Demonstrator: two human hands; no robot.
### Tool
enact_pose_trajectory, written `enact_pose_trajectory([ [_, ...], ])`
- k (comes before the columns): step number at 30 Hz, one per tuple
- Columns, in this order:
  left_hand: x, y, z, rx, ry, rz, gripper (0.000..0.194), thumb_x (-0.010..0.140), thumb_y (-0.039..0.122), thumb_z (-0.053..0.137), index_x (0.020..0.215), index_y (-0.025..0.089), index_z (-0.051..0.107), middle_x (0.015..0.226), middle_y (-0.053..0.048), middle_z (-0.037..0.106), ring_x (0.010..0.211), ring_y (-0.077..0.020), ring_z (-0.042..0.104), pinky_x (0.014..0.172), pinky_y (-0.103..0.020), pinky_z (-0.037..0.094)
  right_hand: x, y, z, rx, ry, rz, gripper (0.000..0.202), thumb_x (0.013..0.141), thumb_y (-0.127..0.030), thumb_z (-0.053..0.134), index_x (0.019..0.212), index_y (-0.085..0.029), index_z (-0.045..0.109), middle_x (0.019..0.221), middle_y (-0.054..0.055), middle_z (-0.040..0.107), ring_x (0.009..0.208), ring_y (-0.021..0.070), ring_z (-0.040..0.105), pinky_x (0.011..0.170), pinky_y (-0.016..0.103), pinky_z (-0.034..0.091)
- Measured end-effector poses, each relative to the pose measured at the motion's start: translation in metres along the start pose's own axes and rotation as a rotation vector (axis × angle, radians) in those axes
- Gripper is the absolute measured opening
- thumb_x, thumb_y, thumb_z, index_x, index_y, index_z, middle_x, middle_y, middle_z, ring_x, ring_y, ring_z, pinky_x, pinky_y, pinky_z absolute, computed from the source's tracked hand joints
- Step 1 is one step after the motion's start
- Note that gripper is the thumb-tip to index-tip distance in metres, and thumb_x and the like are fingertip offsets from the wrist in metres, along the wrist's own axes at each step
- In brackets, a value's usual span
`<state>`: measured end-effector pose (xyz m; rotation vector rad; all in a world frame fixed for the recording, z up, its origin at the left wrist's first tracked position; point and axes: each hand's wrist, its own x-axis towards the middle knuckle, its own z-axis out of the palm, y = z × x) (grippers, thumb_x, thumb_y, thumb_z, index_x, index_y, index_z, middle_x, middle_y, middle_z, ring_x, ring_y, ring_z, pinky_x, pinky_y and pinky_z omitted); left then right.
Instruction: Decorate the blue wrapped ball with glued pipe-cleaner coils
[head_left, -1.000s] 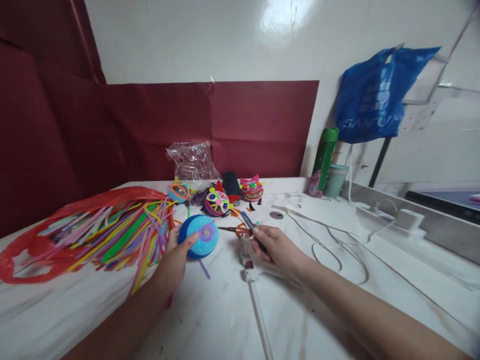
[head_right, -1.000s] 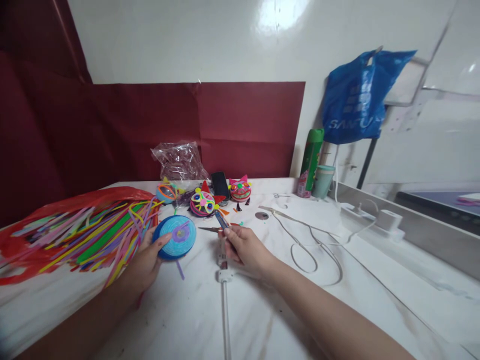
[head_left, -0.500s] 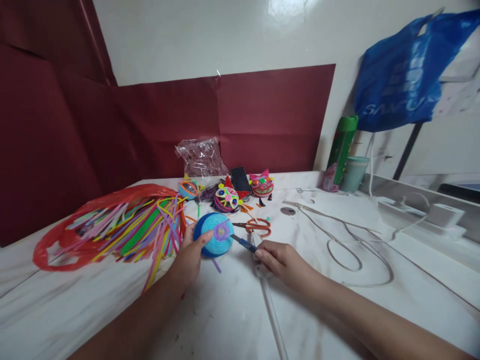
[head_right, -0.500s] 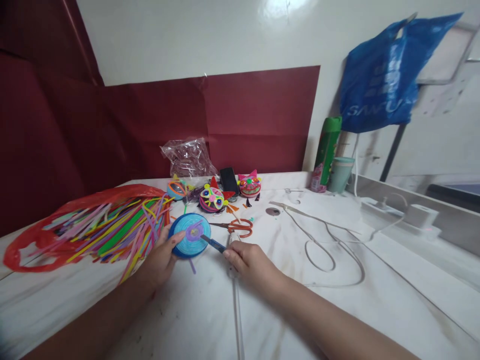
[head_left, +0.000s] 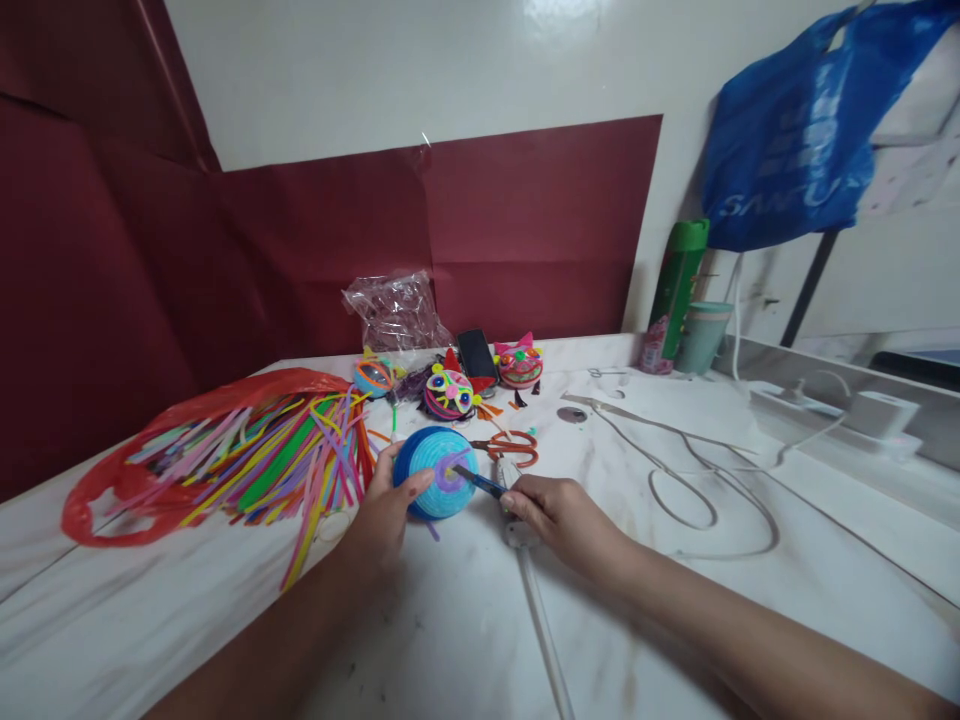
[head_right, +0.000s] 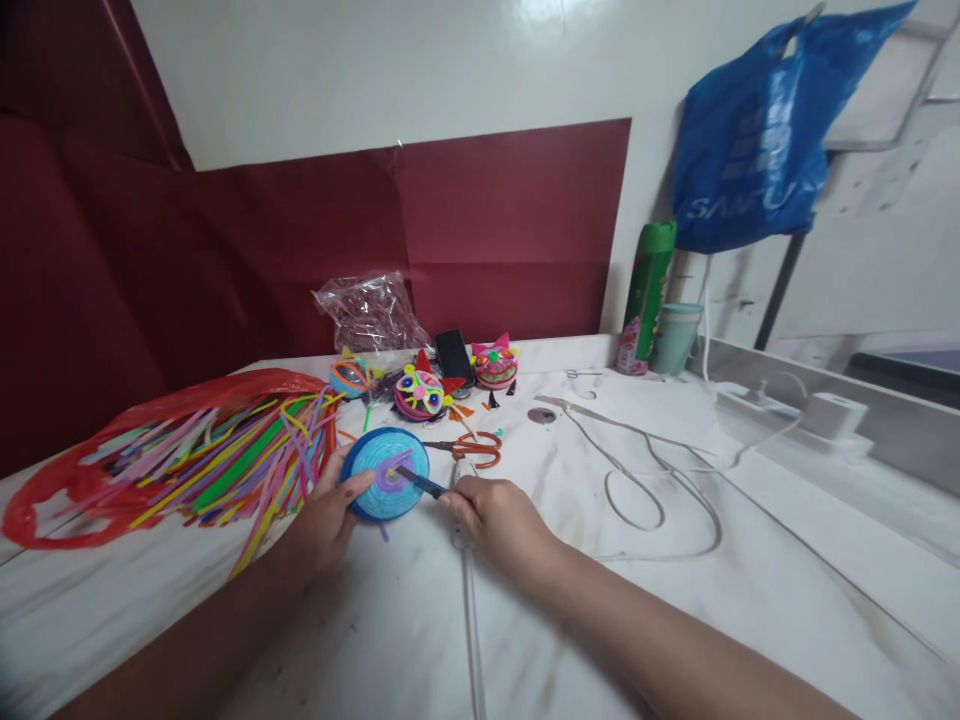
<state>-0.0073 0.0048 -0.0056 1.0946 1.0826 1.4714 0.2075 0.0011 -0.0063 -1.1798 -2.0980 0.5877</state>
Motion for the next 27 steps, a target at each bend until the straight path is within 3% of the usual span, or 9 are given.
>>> enact_pose_trajectory([
  [5,-0.002,0.003,0.001,0.008,-0.018,-0.012,0.058,0.066,0.030,0.068,0.119,0.022,0.046,0.092,-0.004,0.064,0.077,-0.0172,0.062,0.062,-0.025,0.050,0.001,0.001,0.001,0.023,-0.005,-0.037,0.036,0.087,-0.043,0.040,0.061,-0.019,0.047,0.053,0.000,0.045,0.050,0.0118,0.038,0.049,0.023,0.028],
  [15,-0.002,-0.001,0.000,0.072,-0.076,-0.062,0.063,0.066,0.036,0.067,0.122,0.024,0.040,0.089,-0.005,0.063,0.061,-0.0171,0.061,0.037,-0.021,0.043,0.001,0.001,-0.003,0.038,-0.080,-0.072,0.041,0.088,-0.049,0.037,0.060,-0.020,0.044,0.053,-0.002,0.042,0.050,0.0111,0.035,0.048,0.022,0.028],
  [18,-0.002,0.000,0.000,0.059,-0.087,-0.096,0.066,0.065,0.036,0.068,0.124,0.024,0.040,0.088,-0.003,0.064,0.062,-0.0166,0.062,0.042,-0.022,0.045,0.000,0.003,-0.007,0.019,-0.098,-0.110,0.043,0.088,-0.051,0.036,0.060,-0.019,0.045,0.053,-0.002,0.042,0.049,0.0108,0.034,0.048,0.022,0.028],
  [23,-0.004,0.002,0.002,-0.003,-0.125,-0.119,0.062,0.064,0.031,0.071,0.120,0.022,0.047,0.084,-0.002,0.066,0.074,-0.0166,0.063,0.066,-0.026,0.049,0.001,0.010,-0.011,-0.023,-0.100,-0.205,0.042,0.089,-0.050,0.036,0.062,-0.019,0.048,0.055,-0.002,0.043,0.049,0.0098,0.035,0.048,0.022,0.028],
  [27,-0.006,0.003,0.003,-0.011,-0.141,-0.150,0.058,0.064,0.030,0.070,0.118,0.021,0.049,0.084,-0.002,0.067,0.076,-0.0174,0.063,0.070,-0.028,0.048,0.002,0.013,-0.012,-0.015,-0.131,-0.213,0.042,0.089,-0.048,0.037,0.061,-0.018,0.047,0.054,-0.002,0.041,0.049,0.0094,0.034,0.047,0.021,0.027],
])
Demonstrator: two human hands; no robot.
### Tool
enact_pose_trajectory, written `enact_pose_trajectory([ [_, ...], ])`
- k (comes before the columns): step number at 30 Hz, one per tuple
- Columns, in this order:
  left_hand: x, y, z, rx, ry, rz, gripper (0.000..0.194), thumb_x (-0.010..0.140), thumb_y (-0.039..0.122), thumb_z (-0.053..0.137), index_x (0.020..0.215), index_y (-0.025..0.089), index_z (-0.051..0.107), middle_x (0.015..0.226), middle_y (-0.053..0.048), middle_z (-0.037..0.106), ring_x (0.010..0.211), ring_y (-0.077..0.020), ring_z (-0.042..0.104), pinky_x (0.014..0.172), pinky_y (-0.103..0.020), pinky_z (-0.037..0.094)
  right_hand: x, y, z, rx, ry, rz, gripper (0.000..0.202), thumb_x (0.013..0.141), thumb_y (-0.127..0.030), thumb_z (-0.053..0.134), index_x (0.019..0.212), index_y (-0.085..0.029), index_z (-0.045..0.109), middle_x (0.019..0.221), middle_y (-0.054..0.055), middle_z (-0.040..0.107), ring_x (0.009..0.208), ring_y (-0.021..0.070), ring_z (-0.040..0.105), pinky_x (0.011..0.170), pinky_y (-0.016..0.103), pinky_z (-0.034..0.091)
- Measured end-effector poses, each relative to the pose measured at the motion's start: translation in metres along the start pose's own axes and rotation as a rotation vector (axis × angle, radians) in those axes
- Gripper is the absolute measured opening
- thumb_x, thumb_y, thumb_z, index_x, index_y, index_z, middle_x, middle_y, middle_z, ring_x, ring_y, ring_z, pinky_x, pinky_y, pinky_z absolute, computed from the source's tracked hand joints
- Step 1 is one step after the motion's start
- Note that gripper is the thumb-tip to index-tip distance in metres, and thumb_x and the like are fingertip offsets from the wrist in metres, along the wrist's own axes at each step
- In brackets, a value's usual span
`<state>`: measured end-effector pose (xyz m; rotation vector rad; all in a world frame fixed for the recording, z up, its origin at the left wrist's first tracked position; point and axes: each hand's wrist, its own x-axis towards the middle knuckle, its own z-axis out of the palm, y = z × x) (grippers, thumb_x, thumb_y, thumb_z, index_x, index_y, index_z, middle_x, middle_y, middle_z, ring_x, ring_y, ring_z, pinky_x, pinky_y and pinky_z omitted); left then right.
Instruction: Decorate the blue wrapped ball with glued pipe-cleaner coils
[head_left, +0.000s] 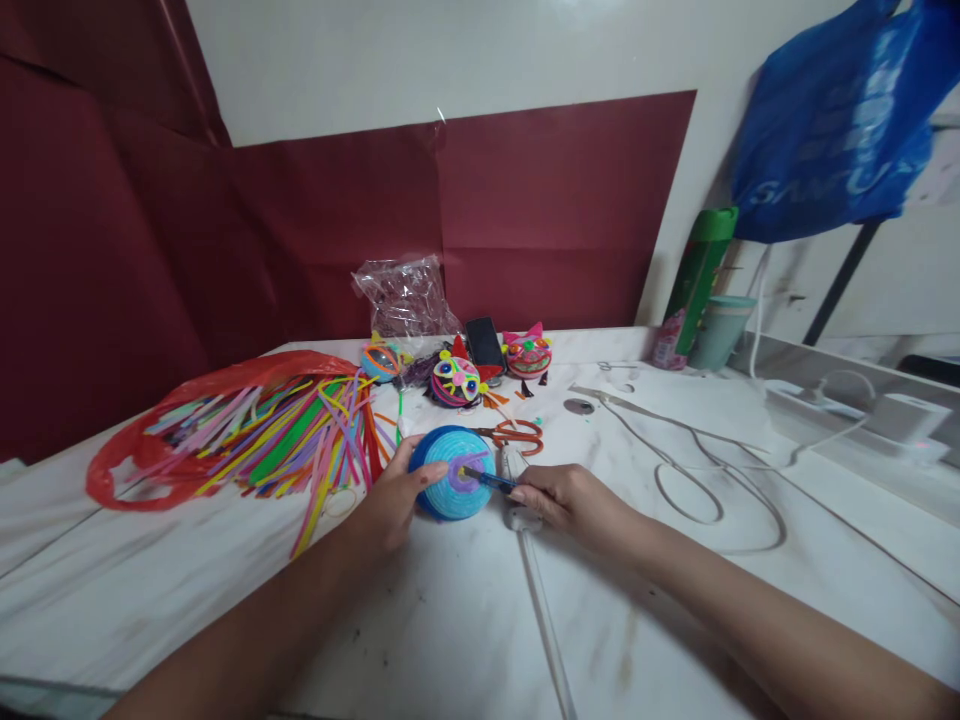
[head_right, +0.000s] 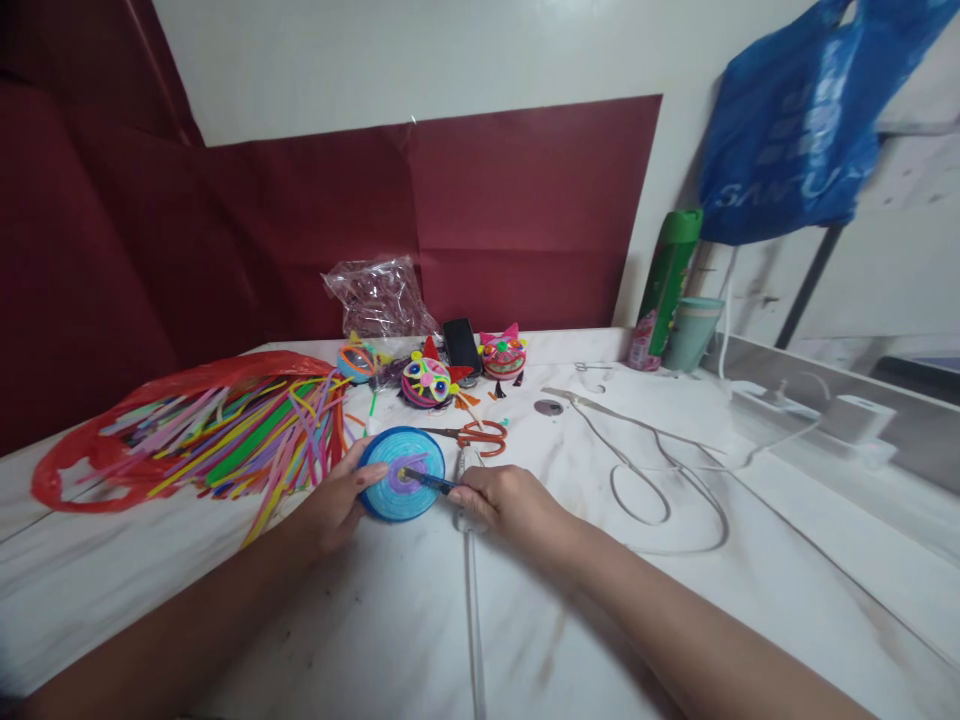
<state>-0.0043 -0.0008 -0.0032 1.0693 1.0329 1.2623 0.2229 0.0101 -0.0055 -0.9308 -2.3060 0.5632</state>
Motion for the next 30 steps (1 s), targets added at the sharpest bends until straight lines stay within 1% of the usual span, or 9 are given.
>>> enact_pose_trajectory([
  [9,-0.002,0.001,0.002,0.001,0.002,-0.014,0.058,0.064,0.029,0.070,0.117,0.021,0.049,0.086,-0.002,0.067,0.074,-0.0171,0.063,0.066,-0.027,0.048,-0.001,0.003,0.001,0.146,-0.056,0.032,0.045,0.088,-0.051,0.039,0.060,-0.017,0.047,0.054,-0.004,0.036,0.050,0.0087,0.030,0.045,0.021,0.025],
  [13,-0.002,0.002,0.003,-0.009,0.009,-0.025,0.063,0.063,0.029,0.070,0.120,0.022,0.046,0.087,-0.002,0.067,0.074,-0.0171,0.063,0.067,-0.028,0.048,-0.002,0.003,0.002,0.215,-0.089,0.077,0.045,0.087,-0.053,0.038,0.060,-0.017,0.044,0.055,-0.004,0.033,0.050,0.0083,0.027,0.045,0.021,0.023],
  [16,-0.002,0.003,0.003,-0.013,0.011,-0.024,0.062,0.063,0.029,0.069,0.120,0.023,0.045,0.088,-0.002,0.067,0.075,-0.0179,0.063,0.067,-0.028,0.048,-0.002,-0.001,0.002,0.302,-0.119,0.118,0.047,0.086,-0.056,0.039,0.059,-0.017,0.043,0.054,-0.005,0.032,0.049,0.0076,0.027,0.045,0.021,0.023],
  [18,-0.001,0.002,0.003,-0.014,0.019,-0.029,0.061,0.063,0.029,0.069,0.119,0.023,0.046,0.089,-0.002,0.067,0.075,-0.0183,0.063,0.067,-0.029,0.048,-0.002,-0.004,0.002,0.381,-0.143,0.159,0.049,0.084,-0.058,0.041,0.058,-0.017,0.044,0.052,-0.006,0.032,0.047,0.0068,0.026,0.043,0.021,0.022],
  [20,-0.001,0.002,0.002,-0.016,0.028,-0.035,0.062,0.062,0.029,0.070,0.118,0.022,0.046,0.088,-0.003,0.067,0.075,-0.0185,0.063,0.068,-0.029,0.048,-0.003,-0.005,0.003,0.481,-0.180,0.214,0.049,0.082,-0.060,0.043,0.062,-0.016,0.049,0.049,-0.007,0.034,0.044,0.0059,0.027,0.042,0.020,0.021],
  [23,0.000,0.001,0.001,-0.013,0.013,-0.022,0.059,0.062,0.031,0.071,0.117,0.022,0.049,0.087,-0.003,0.067,0.075,-0.0184,0.063,0.067,-0.029,0.048,-0.003,-0.002,0.008,0.671,-0.221,0.299,0.049,0.079,-0.061,0.048,0.069,-0.014,0.056,0.045,-0.007,0.038,0.037,0.0043,0.027,0.038,0.019,0.019],
  [26,0.000,0.001,0.000,-0.008,-0.003,-0.004,0.059,0.063,0.032,0.071,0.116,0.021,0.050,0.086,-0.003,0.067,0.075,-0.0183,0.063,0.067,-0.028,0.048,-0.002,0.001,0.013,0.865,-0.239,0.367,0.048,0.075,-0.061,0.054,0.070,-0.013,0.057,0.041,-0.008,0.040,0.032,0.0033,0.026,0.034,0.019,0.016],
  [30,0.001,0.000,0.000,-0.002,-0.010,0.015,0.059,0.062,0.032,0.072,0.116,0.020,0.050,0.089,-0.004,0.067,0.076,-0.0180,0.063,0.067,-0.028,0.048,-0.002,-0.004,0.015,1.014,-0.272,0.388,0.045,0.074,-0.058,0.058,0.068,-0.013,0.057,0.038,-0.008,0.040,0.029,0.0030,0.026,0.032,0.018,0.015],
])
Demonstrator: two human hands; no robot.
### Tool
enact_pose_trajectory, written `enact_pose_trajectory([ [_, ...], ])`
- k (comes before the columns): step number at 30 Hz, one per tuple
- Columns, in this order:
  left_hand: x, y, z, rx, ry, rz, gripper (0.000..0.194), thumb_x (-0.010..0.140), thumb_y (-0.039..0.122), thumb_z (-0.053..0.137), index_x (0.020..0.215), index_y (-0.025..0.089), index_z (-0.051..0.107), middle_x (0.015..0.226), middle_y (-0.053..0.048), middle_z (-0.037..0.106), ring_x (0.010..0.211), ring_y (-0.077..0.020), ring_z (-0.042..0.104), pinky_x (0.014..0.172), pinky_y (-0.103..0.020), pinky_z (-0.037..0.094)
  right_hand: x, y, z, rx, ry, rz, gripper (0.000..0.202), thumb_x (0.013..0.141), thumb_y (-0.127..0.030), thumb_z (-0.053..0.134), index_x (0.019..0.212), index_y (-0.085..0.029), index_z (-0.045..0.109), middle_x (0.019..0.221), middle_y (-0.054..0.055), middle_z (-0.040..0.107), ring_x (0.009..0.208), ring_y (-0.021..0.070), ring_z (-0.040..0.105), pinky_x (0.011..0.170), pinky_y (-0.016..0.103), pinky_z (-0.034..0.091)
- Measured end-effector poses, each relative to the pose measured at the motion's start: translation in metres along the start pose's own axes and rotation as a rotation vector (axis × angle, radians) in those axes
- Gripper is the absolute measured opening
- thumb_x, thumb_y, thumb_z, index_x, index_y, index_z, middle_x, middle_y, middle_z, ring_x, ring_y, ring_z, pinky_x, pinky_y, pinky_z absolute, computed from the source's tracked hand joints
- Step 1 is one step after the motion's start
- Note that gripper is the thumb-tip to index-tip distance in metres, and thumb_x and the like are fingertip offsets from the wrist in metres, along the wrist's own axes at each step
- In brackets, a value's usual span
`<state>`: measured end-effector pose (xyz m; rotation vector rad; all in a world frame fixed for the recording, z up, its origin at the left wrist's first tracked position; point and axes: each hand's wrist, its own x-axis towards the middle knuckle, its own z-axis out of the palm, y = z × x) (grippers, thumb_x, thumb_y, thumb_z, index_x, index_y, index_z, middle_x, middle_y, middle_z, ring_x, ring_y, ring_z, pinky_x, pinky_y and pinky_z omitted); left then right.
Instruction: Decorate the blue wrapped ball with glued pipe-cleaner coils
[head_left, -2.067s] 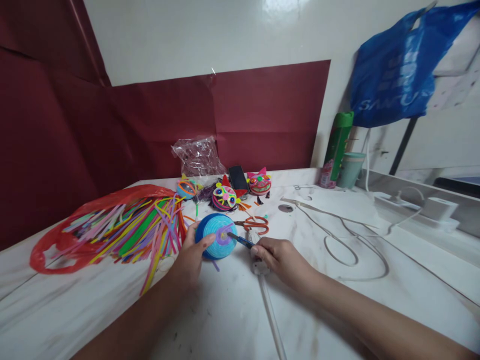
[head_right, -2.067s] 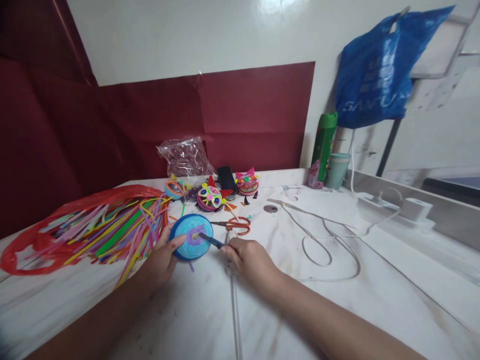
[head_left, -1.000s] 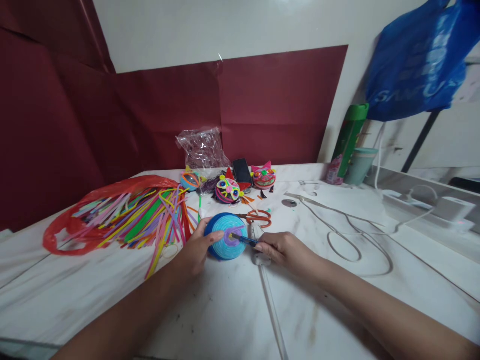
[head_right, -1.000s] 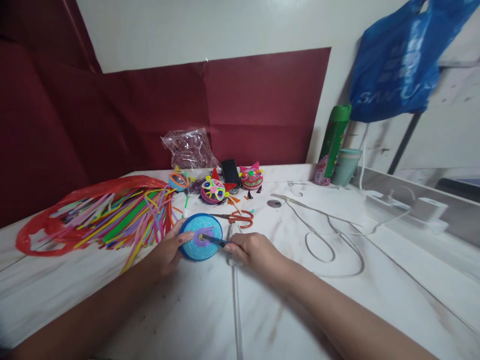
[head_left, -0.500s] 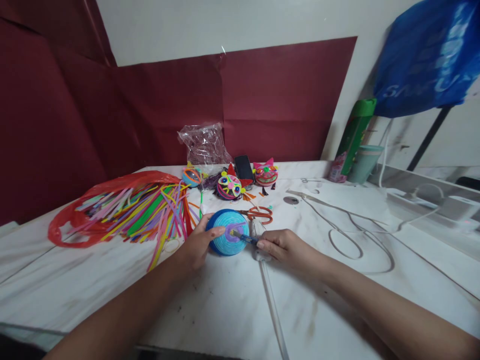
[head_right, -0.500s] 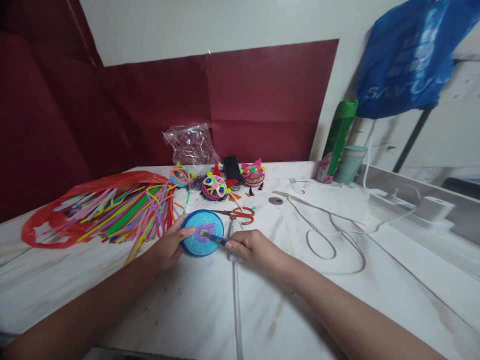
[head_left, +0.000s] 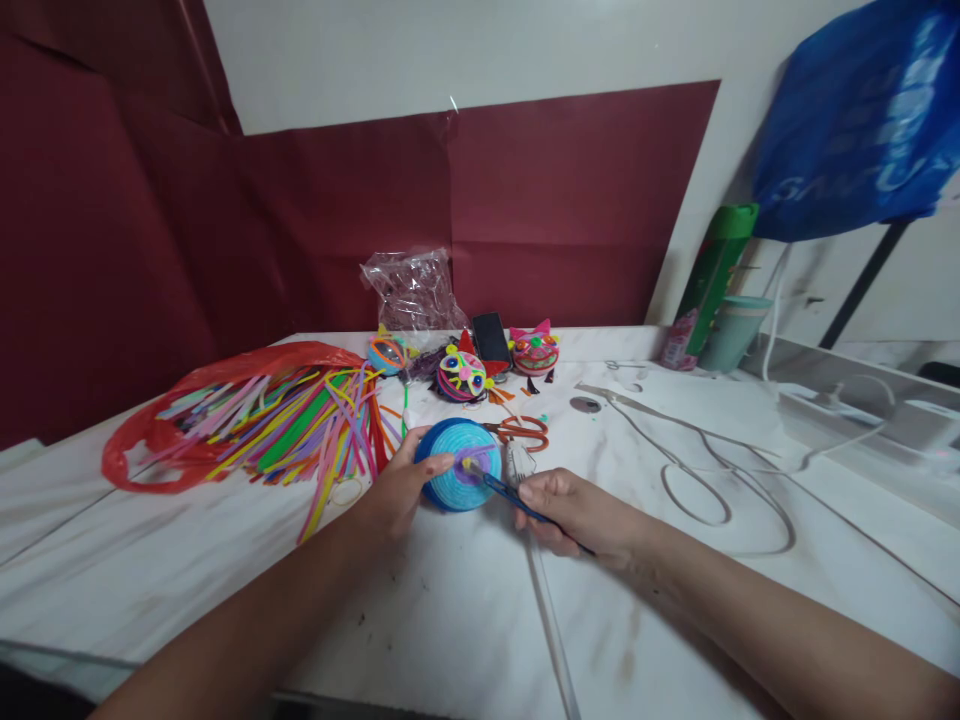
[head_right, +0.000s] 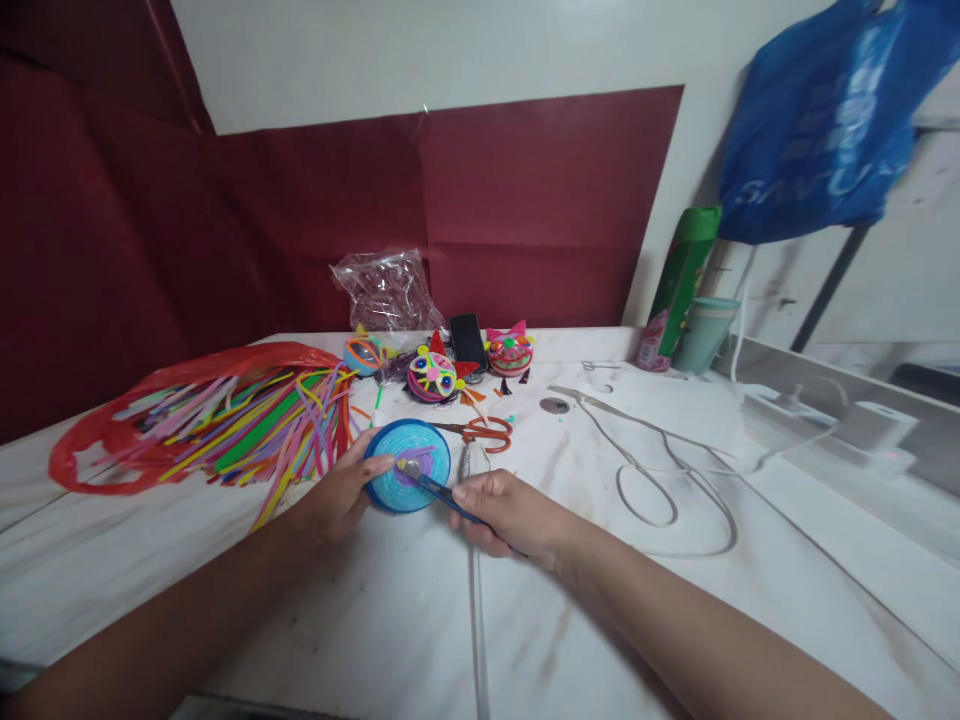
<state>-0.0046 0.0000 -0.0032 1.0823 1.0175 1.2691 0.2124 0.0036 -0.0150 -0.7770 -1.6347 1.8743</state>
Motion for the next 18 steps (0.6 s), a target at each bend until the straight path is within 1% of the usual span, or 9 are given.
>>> enact_pose_trajectory([
  [2,0.001,-0.002,-0.001,0.008,0.018,-0.005,0.058,0.063,0.032,0.071,0.115,0.021,0.049,0.088,-0.004,0.067,0.069,-0.0166,0.063,0.060,-0.026,0.049,-0.003,-0.005,0.002,0.047,-0.021,-0.009,0.045,0.072,-0.058,0.060,0.068,-0.013,0.057,0.037,-0.009,0.039,0.029,0.0028,0.024,0.032,0.018,0.014],
  [4,0.003,-0.004,-0.003,0.006,0.048,-0.006,0.057,0.064,0.033,0.070,0.116,0.023,0.047,0.085,-0.003,0.066,0.060,-0.0151,0.061,0.051,-0.025,0.048,-0.008,-0.013,-0.001,0.091,-0.005,-0.051,0.045,0.070,-0.059,0.061,0.068,-0.014,0.056,0.037,-0.009,0.037,0.029,0.0027,0.022,0.032,0.018,0.013],
  [6,0.006,-0.004,-0.005,-0.017,0.070,0.000,0.057,0.065,0.034,0.068,0.117,0.024,0.046,0.085,-0.002,0.065,0.058,-0.0155,0.061,0.047,-0.025,0.048,-0.012,-0.023,-0.009,0.121,0.098,-0.136,0.043,0.070,-0.058,0.061,0.068,-0.016,0.055,0.038,-0.009,0.036,0.031,0.0029,0.022,0.033,0.018,0.014],
  [8,0.008,-0.003,-0.006,-0.059,0.075,0.004,0.057,0.066,0.033,0.068,0.118,0.024,0.046,0.088,-0.003,0.065,0.063,-0.0171,0.062,0.048,-0.026,0.049,-0.014,-0.032,-0.023,0.097,0.272,-0.225,0.039,0.072,-0.056,0.060,0.070,-0.017,0.054,0.041,-0.008,0.037,0.033,0.0037,0.025,0.035,0.019,0.017],
  [11,0.009,0.000,-0.008,-0.118,0.125,-0.009,0.060,0.066,0.029,0.068,0.121,0.025,0.045,0.090,-0.003,0.066,0.067,-0.0172,0.064,0.052,-0.026,0.052,-0.014,-0.042,-0.052,-0.116,0.562,-0.308,0.036,0.077,-0.052,0.054,0.076,-0.016,0.055,0.045,-0.007,0.041,0.036,0.0057,0.031,0.037,0.020,0.021],
  [13,0.010,0.002,-0.010,-0.130,0.168,-0.001,0.059,0.066,0.029,0.068,0.121,0.025,0.046,0.090,-0.002,0.067,0.066,-0.0159,0.064,0.053,-0.025,0.052,-0.015,-0.045,-0.074,-0.368,0.746,-0.301,0.034,0.082,-0.049,0.046,0.080,-0.016,0.056,0.047,-0.006,0.042,0.037,0.0068,0.033,0.038,0.020,0.022],
  [14,0.011,0.003,-0.011,-0.117,0.144,0.008,0.057,0.066,0.029,0.068,0.119,0.024,0.048,0.090,-0.002,0.067,0.067,-0.0159,0.064,0.053,-0.024,0.052,-0.016,-0.045,-0.084,-0.489,0.822,-0.266,0.034,0.085,-0.046,0.042,0.080,-0.015,0.056,0.047,-0.005,0.043,0.037,0.0072,0.033,0.038,0.020,0.023],
  [16,0.013,0.004,-0.013,-0.103,0.139,0.028,0.055,0.066,0.029,0.069,0.118,0.024,0.050,0.090,-0.001,0.068,0.069,-0.0160,0.064,0.055,-0.024,0.052,-0.017,-0.043,-0.105,-0.664,0.911,-0.163,0.035,0.087,-0.040,0.035,0.079,-0.014,0.056,0.048,-0.003,0.046,0.038,0.0078,0.037,0.038,0.020,0.026],
  [18,0.015,0.004,-0.014,-0.092,0.143,0.031,0.055,0.065,0.028,0.070,0.116,0.024,0.052,0.091,-0.001,0.069,0.071,-0.0164,0.065,0.056,-0.024,0.052,-0.018,-0.039,-0.123,-0.750,0.944,-0.091,0.031,0.086,-0.035,0.037,0.076,-0.013,0.058,0.052,-0.001,0.051,0.041,0.0084,0.043,0.040,0.019,0.030],
])
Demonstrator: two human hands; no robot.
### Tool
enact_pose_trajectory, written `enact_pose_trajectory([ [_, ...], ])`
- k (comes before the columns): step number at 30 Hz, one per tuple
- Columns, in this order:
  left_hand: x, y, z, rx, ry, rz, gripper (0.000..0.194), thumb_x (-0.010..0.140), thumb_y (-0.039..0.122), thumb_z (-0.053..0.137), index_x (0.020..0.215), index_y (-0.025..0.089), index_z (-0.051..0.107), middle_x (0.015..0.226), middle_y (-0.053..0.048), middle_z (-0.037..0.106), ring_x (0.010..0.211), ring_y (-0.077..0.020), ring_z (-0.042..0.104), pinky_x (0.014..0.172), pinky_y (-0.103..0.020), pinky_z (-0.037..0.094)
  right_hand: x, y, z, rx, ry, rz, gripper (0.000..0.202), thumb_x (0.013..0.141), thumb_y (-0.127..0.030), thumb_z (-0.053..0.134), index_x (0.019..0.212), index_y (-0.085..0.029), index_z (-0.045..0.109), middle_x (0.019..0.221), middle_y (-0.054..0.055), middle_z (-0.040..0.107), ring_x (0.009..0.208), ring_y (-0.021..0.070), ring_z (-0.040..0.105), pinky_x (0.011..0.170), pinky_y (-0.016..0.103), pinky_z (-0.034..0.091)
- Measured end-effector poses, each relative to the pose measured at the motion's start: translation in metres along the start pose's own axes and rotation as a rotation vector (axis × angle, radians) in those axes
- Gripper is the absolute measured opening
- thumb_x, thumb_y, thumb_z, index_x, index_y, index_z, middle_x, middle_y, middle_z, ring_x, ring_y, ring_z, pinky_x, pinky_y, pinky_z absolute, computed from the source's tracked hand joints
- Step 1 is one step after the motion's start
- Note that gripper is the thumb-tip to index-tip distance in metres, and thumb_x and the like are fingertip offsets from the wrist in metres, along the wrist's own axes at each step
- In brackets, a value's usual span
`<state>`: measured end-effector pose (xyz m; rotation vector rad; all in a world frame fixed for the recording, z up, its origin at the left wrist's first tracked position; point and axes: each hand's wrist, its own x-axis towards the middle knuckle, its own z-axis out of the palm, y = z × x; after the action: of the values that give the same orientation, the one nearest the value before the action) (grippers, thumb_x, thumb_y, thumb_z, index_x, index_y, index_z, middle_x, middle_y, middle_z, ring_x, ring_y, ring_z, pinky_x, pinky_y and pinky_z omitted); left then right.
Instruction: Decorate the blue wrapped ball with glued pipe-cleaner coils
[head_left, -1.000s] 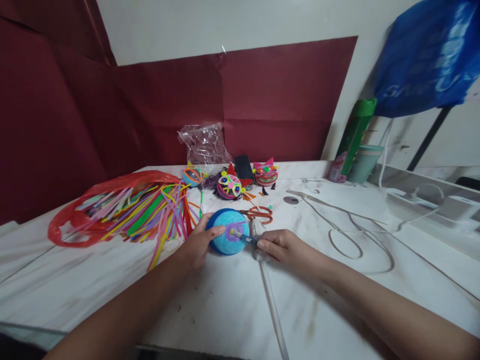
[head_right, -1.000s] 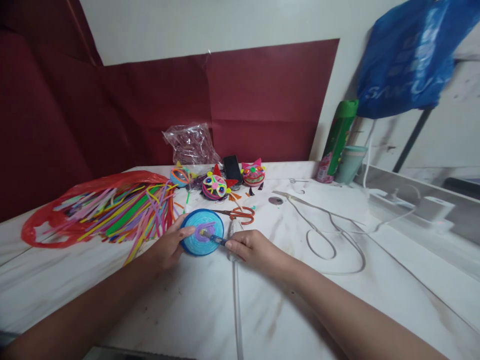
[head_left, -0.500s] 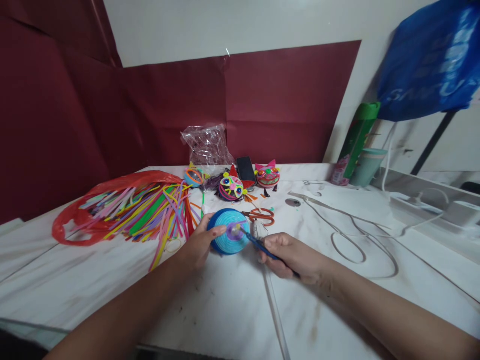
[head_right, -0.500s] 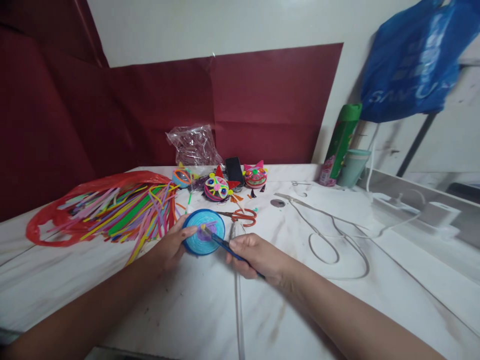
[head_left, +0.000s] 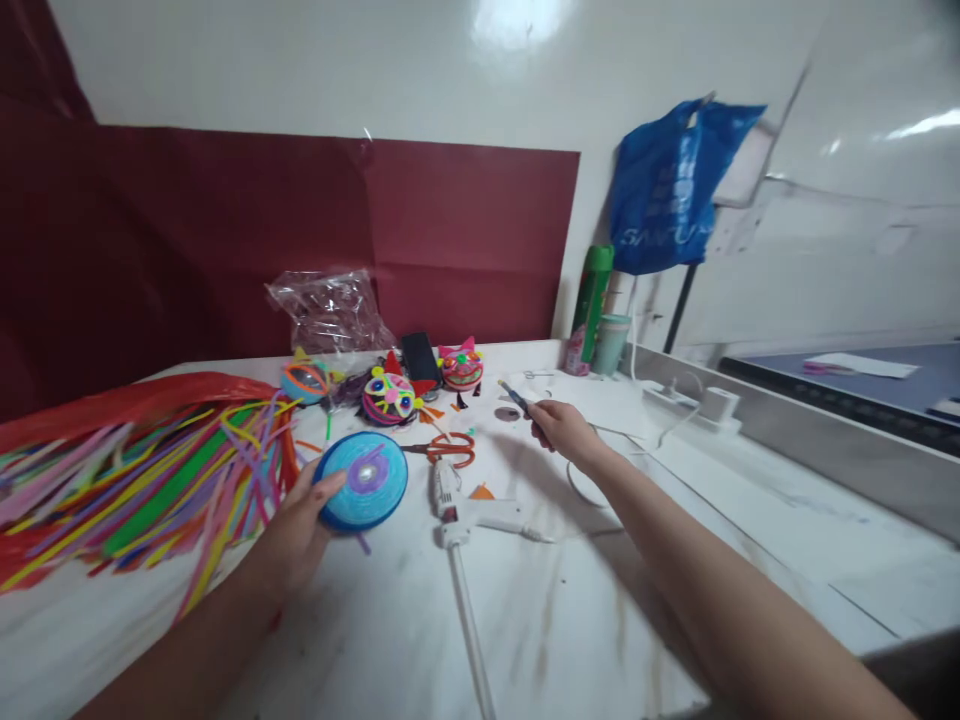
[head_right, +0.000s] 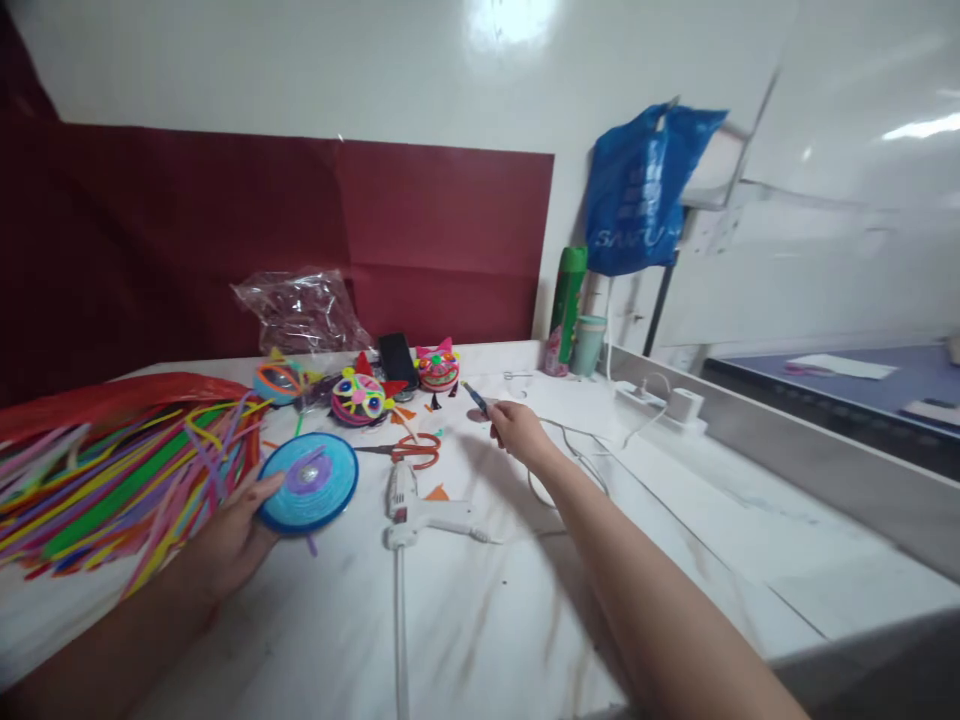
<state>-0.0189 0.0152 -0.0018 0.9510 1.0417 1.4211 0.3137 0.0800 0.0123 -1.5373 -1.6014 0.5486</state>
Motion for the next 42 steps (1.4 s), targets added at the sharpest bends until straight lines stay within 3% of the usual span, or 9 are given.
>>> enact_pose_trajectory([
  [6,-0.002,0.003,0.002,0.035,-0.024,-0.005,0.055,0.062,0.028,0.072,0.113,0.021,0.053,0.091,-0.003,0.070,0.074,-0.0197,0.065,0.059,-0.026,0.053,0.013,0.033,0.009,-0.302,-0.035,0.033,0.024,0.080,-0.022,0.050,0.061,-0.015,0.063,0.058,0.004,0.063,0.057,0.0139,0.054,0.052,0.021,0.034],
  [14,-0.001,-0.001,0.004,0.014,0.006,-0.026,0.056,0.062,0.034,0.071,0.114,0.023,0.051,0.097,-0.006,0.067,0.075,-0.0210,0.065,0.060,-0.030,0.052,0.006,0.035,0.019,-0.451,0.087,-0.018,0.021,0.080,-0.022,0.051,0.084,-0.013,0.069,0.088,0.013,0.069,0.082,0.0219,0.062,0.067,0.026,0.040],
  [18,-0.004,-0.005,0.003,-0.007,-0.010,-0.003,0.058,0.066,0.036,0.067,0.118,0.021,0.049,0.095,-0.007,0.067,0.073,-0.0210,0.064,0.060,-0.033,0.052,-0.003,0.012,0.019,-0.352,0.146,-0.128,0.028,0.083,-0.024,0.043,0.092,-0.014,0.068,0.092,0.012,0.069,0.082,0.0225,0.062,0.071,0.029,0.044],
  [21,-0.005,-0.006,0.002,-0.090,-0.072,0.020,0.060,0.068,0.033,0.066,0.123,0.023,0.045,0.099,-0.006,0.066,0.080,-0.0212,0.064,0.067,-0.034,0.052,-0.017,-0.019,0.030,-0.207,0.100,-0.249,0.027,0.085,-0.028,0.043,0.093,-0.016,0.066,0.088,0.007,0.070,0.078,0.0195,0.064,0.069,0.028,0.047],
  [26,-0.009,-0.005,0.002,-0.136,-0.155,0.023,0.064,0.070,0.030,0.064,0.128,0.022,0.039,0.102,-0.007,0.065,0.085,-0.0206,0.063,0.071,-0.032,0.051,-0.061,-0.080,0.057,0.051,-0.023,-0.623,0.018,0.084,-0.023,0.047,0.091,-0.017,0.062,0.083,0.006,0.066,0.075,0.0169,0.061,0.065,0.028,0.049],
  [29,-0.013,-0.002,0.005,-0.061,-0.171,0.026,0.065,0.071,0.031,0.063,0.129,0.022,0.036,0.092,-0.005,0.065,0.072,-0.0181,0.063,0.060,-0.027,0.050,-0.081,-0.103,0.067,0.031,-0.018,-0.922,0.019,0.086,-0.018,0.045,0.101,-0.017,0.058,0.088,0.009,0.062,0.084,0.0183,0.058,0.072,0.031,0.049],
  [31,-0.016,0.000,0.008,-0.001,-0.171,0.030,0.063,0.070,0.032,0.063,0.128,0.023,0.036,0.085,-0.004,0.065,0.061,-0.0160,0.061,0.048,-0.024,0.046,-0.087,-0.109,0.073,0.004,0.013,-0.996,0.021,0.087,-0.018,0.046,0.106,-0.017,0.055,0.094,0.011,0.060,0.090,0.0197,0.055,0.077,0.033,0.049],
  [35,-0.019,0.002,0.014,0.049,-0.115,0.013,0.064,0.066,0.031,0.064,0.124,0.023,0.038,0.083,-0.004,0.063,0.058,-0.0159,0.059,0.039,-0.020,0.040,-0.086,-0.105,0.085,0.015,0.053,-0.949,0.017,0.087,-0.017,0.046,0.101,-0.019,0.056,0.091,0.010,0.059,0.086,0.0196,0.055,0.074,0.033,0.049],
  [42,-0.019,-0.001,0.018,0.119,-0.042,0.049,0.063,0.061,0.030,0.068,0.118,0.022,0.042,0.087,-0.003,0.061,0.065,-0.0159,0.060,0.048,-0.022,0.046,-0.086,-0.097,0.095,0.142,-0.040,-0.689,0.007,0.083,-0.016,0.051,0.080,-0.017,0.057,0.074,0.005,0.057,0.070,0.0159,0.054,0.062,0.027,0.045],
])
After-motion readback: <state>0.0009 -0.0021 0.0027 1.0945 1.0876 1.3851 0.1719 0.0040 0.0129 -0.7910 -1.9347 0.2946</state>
